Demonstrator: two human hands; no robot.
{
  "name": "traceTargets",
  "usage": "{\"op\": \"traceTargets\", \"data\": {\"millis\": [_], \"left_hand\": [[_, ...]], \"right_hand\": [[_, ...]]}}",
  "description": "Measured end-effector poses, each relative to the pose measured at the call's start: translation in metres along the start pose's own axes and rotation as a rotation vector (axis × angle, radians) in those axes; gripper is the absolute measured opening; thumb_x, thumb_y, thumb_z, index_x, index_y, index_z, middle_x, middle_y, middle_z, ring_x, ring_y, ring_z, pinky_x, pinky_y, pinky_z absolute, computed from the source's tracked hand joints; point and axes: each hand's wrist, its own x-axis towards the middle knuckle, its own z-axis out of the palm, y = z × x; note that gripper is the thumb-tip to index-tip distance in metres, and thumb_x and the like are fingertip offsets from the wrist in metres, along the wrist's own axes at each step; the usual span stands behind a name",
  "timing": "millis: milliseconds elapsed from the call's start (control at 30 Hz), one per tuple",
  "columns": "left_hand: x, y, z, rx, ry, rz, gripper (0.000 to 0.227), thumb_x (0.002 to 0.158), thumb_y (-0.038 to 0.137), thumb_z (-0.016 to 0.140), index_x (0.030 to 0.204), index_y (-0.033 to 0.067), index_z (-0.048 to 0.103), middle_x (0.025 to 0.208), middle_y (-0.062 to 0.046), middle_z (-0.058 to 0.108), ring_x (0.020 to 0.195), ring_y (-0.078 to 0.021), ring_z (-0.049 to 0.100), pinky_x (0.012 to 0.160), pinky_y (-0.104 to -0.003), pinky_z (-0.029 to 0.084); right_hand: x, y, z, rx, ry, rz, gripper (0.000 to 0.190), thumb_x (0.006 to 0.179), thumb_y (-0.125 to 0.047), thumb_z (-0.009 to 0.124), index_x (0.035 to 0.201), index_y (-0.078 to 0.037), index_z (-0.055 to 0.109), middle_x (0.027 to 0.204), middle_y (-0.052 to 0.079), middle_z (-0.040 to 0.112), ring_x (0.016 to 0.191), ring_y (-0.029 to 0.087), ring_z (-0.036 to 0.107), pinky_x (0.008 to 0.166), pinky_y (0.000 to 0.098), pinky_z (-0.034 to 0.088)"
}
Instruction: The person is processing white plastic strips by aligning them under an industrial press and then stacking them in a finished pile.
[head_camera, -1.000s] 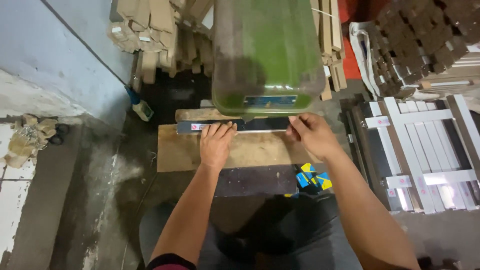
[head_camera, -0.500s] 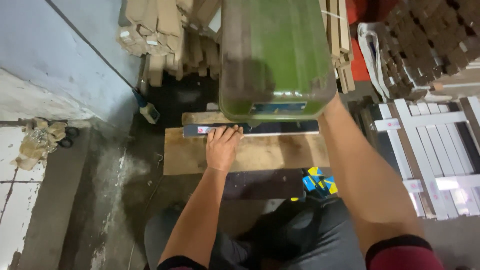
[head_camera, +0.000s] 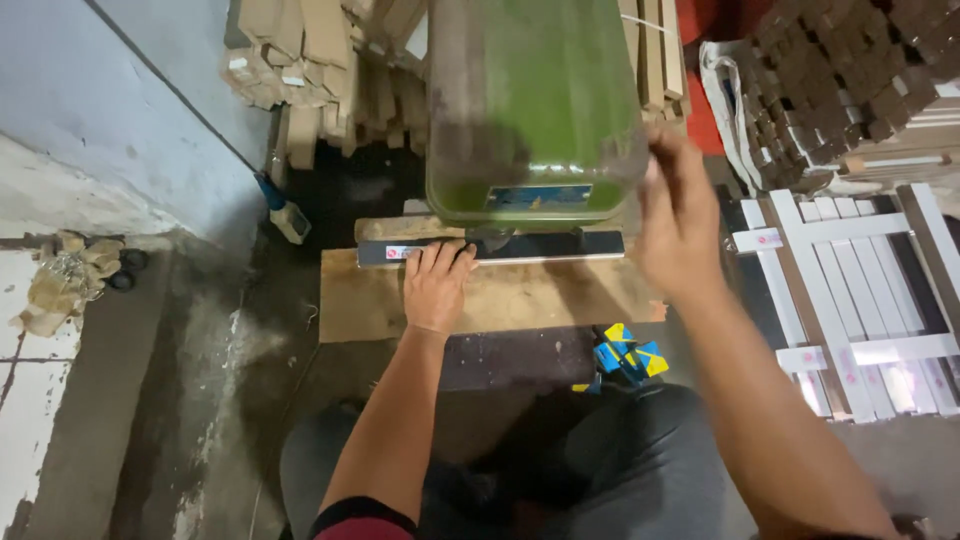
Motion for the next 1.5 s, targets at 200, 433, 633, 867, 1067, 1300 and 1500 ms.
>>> {"op": "traceTargets", "data": {"millis": [200,433,633,867,1067,1300,1500], "left_hand": [[0.003,0.002,-0.004,0.047,0.016,0.006,0.018,0.104,0.034,0.058,0.114,0.0218,0.066,0.110,0.002,0.062,0.107,-0.0182,0.057,0.095,-0.036,0.039],[0.005,0.005,-0.010,0.076,0.030,0.010,0.019,0.107,0.036,0.054,0.116,0.0222,0.065,0.112,0.000,0.062,0.109,-0.0199,0.058,0.096,-0.038,0.039],[0.003,0.003,-0.008,0.063,-0.001,0.000,0.022,0.107,0.034,0.052,0.121,0.0219,0.064,0.116,-0.001,0.061,0.111,-0.0212,0.057,0.097,-0.039,0.039],[-0.019,-0.006,0.020,-0.028,-0.080,-0.016,0.028,0.110,0.034,0.045,0.129,0.0261,0.064,0.120,0.002,0.062,0.119,-0.0198,0.053,0.103,-0.041,0.036],[-0.026,-0.011,0.034,-0.009,-0.114,0.005,0.029,0.110,0.034,0.044,0.129,0.0259,0.064,0.122,0.004,0.064,0.122,-0.0171,0.054,0.104,-0.042,0.033],[-0.010,-0.004,0.009,0.077,-0.139,0.053,0.030,0.096,0.019,0.061,0.124,0.0244,0.067,0.117,0.006,0.065,0.118,-0.0169,0.054,0.101,-0.042,0.034],[-0.008,-0.001,0.004,0.129,-0.168,0.061,0.041,0.085,0.013,0.079,0.124,0.0259,0.074,0.118,0.007,0.066,0.118,-0.0190,0.056,0.100,-0.043,0.038]], "right_hand": [[-0.058,0.011,0.009,-0.186,0.043,-0.064,0.027,0.109,-0.010,0.047,0.129,0.006,0.058,0.122,0.019,0.059,0.123,0.039,0.053,0.102,0.0439,0.046],[-0.064,-0.007,0.015,-0.161,0.068,-0.021,0.026,0.108,-0.007,0.049,0.131,0.002,0.058,0.128,0.014,0.060,0.128,0.033,0.051,0.098,0.0352,0.051],[-0.065,-0.006,0.015,-0.162,0.061,-0.004,0.024,0.108,-0.005,0.050,0.131,0.002,0.056,0.129,0.018,0.062,0.125,0.033,0.049,0.096,0.0369,0.052],[-0.060,0.005,0.017,-0.209,0.130,-0.049,0.020,0.106,-0.003,0.057,0.126,0.000,0.061,0.123,0.015,0.066,0.117,0.032,0.055,0.092,0.0359,0.054],[-0.025,0.008,0.005,-0.256,0.170,-0.139,0.016,0.108,-0.002,0.060,0.122,0.002,0.067,0.115,0.019,0.067,0.104,0.038,0.064,0.082,0.0428,0.057],[0.032,-0.014,0.008,-0.154,0.208,-0.155,0.011,0.107,0.013,0.055,0.113,0.004,0.057,0.108,0.020,0.057,0.094,0.034,0.060,0.072,0.0391,0.053],[0.062,0.033,0.012,-0.277,0.216,-0.190,0.008,0.108,-0.004,0.061,0.109,0.001,0.067,0.104,0.017,0.063,0.094,0.028,0.057,0.066,0.0356,0.053]]}}
